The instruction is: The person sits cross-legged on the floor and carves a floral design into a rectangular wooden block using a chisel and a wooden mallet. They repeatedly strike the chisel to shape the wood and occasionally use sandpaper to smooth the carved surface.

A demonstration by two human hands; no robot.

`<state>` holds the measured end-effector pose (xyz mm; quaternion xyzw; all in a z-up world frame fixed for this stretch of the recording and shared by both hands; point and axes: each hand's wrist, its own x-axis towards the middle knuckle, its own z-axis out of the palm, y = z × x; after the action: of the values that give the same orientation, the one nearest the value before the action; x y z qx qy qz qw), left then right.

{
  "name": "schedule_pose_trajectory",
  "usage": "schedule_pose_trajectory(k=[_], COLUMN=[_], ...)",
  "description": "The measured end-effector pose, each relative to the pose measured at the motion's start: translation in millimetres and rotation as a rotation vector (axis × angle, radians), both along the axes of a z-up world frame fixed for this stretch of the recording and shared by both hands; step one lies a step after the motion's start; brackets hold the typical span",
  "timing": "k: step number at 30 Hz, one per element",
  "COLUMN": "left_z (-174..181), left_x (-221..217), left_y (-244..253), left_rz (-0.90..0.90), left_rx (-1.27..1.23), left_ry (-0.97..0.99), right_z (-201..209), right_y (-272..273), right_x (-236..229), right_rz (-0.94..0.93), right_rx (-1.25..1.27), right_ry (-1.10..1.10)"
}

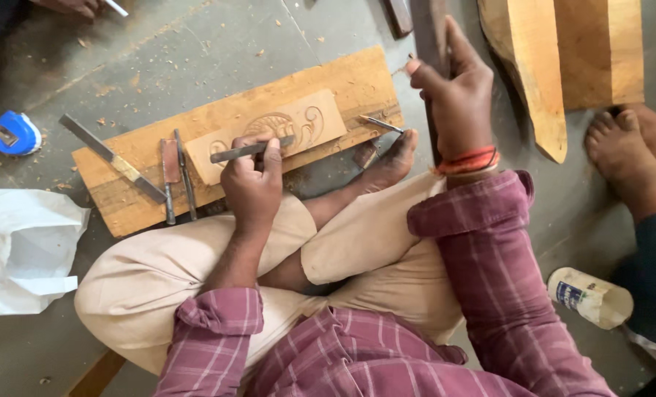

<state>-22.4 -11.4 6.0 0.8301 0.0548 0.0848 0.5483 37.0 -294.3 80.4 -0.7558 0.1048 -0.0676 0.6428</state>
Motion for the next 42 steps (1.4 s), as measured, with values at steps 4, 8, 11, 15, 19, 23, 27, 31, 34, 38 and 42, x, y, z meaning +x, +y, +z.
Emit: schedule_pose_trajectory(k=[4,8,11,15,19,23,27,31,34,38,42], left_z=[-1.1,-3.2,-4.9,0.3,-1.0,-8.4,-20.9,-35.0,-38.2,-33.1,-30.7], left_x=[-1.1,-2.2,-2.8,3.2,0.8,-1.5,-5.4,-5.7,-6.1,-3.1,-1.1], left_y=[-5.4,-8.6,-9.2,-11.9,-7.8,-9.4,-13.5,-15.2,-17.9,-24.5,-22.1], left_rz=[-0.003,-0.004,-0.009,0.034,-0.013,-0.002,0.025,0.069,0.045,0.038,0.015], left_rx=[0.055,-0.039,-0.016,0.155,0.023,0.099,0.161,0.372,0.404,0.531,0.471], left_ry=[-0.065,-0.065,-0.087,-0.028,-0.084,-0.147,-0.167,-0.203,-0.251,-0.219,-0.203], right_z=[-11.2,-2.6,4.8,22.9,45.1,69.0,90.6,102.3,109.7,126.0,133.1], right_y=[-22.1,-20.7,-5.5,20.4,40.1,70.4,91.1,97.1,100.6,101.2,102.6], right_x=[4.0,0.1,-9.0,-11.2,-20.1,-26.6,-25.1,-24.3,-22.3,-19.9,-18.8], right_rz=[-0.047,-0.064,-0.013,0.084,0.268,0.451,0.506,0.578,0.641,0.768,0.736], right_rx=[0.459,0.307,0.169,-0.106,-0.681,-0.894,-1.095,-1.181,-1.287,-1.518,-1.476], right_ry=[0.028,-0.001,-0.042,-0.212,-0.451,-0.579,-0.695,-0.726,-0.763,-0.708,-0.715])
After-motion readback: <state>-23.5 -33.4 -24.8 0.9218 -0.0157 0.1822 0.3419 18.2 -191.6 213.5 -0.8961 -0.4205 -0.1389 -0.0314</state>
